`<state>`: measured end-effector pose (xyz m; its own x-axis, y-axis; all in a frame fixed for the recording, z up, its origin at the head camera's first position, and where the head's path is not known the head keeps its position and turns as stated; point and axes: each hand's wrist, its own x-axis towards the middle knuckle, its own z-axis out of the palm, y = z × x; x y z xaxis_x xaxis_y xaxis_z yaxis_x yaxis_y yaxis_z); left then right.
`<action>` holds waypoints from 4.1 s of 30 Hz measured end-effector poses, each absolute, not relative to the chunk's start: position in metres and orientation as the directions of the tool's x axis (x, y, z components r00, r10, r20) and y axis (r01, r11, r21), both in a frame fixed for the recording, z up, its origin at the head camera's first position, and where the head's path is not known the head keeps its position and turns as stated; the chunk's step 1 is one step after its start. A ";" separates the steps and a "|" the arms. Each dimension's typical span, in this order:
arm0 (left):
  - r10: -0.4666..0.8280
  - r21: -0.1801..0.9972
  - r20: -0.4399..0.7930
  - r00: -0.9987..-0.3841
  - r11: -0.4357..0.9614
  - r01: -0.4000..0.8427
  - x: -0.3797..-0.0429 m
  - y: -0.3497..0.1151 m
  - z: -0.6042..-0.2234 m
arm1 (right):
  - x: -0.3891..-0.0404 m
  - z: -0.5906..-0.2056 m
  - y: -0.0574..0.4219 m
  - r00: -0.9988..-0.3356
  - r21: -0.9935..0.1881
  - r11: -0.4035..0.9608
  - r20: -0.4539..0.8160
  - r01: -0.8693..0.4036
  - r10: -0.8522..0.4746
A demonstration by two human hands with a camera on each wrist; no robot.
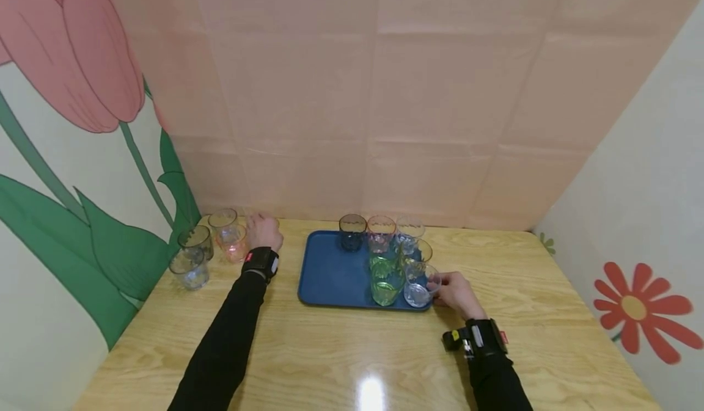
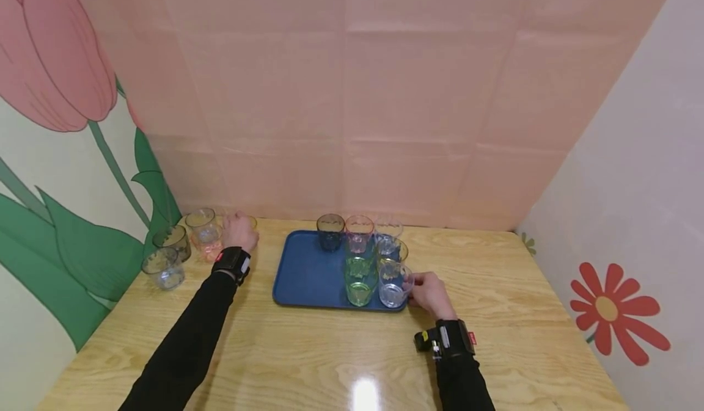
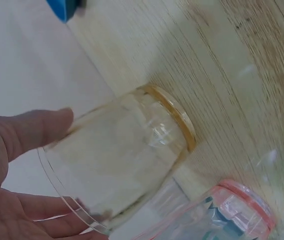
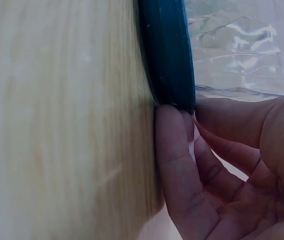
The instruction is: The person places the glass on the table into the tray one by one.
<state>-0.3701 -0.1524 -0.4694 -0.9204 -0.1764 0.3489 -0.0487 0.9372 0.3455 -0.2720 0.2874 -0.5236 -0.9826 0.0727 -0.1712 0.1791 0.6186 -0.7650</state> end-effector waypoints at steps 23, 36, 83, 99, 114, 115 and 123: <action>-0.259 0.802 0.032 -0.965 0.583 -0.130 -0.361 -0.157 -0.484 | -0.269 -0.522 0.287 -0.981 -0.767 0.614 -0.180 0.188 0.076; -0.308 0.973 0.106 -0.946 0.228 0.035 -0.350 -0.146 -0.489 | -0.270 -0.521 0.286 -0.980 -0.758 0.623 -0.183 0.193 0.080; 0.027 0.982 -0.018 -0.999 0.191 -0.012 -0.311 -0.030 -0.501 | -0.273 -0.526 0.288 -0.980 -0.772 0.607 -0.180 0.191 0.079; 0.066 0.966 -0.025 -0.997 0.259 -0.007 -0.313 -0.012 -0.509 | -0.272 -0.521 0.286 -0.980 -0.775 0.602 -0.186 0.194 0.076; 0.080 0.964 -0.049 -0.996 0.266 -0.026 -0.318 -0.011 -0.512 | -0.272 -0.521 0.286 -0.982 -0.790 0.586 -0.175 0.180 0.065; 0.077 0.962 -0.049 -0.996 0.271 -0.026 -0.318 -0.011 -0.512 | -0.272 -0.522 0.286 -0.982 -0.790 0.585 -0.179 0.183 0.067; 0.076 0.962 -0.064 -0.995 0.270 -0.041 -0.320 -0.011 -0.510 | -0.271 -0.521 0.285 -0.980 -0.789 0.582 -0.184 0.196 0.081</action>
<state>-0.3204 -0.0106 -0.5098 -0.9950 0.0761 -0.0640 -0.0413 0.2701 0.9620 -0.2709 0.2854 -0.5207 -0.9796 0.0813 -0.1836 0.1962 0.5819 -0.7893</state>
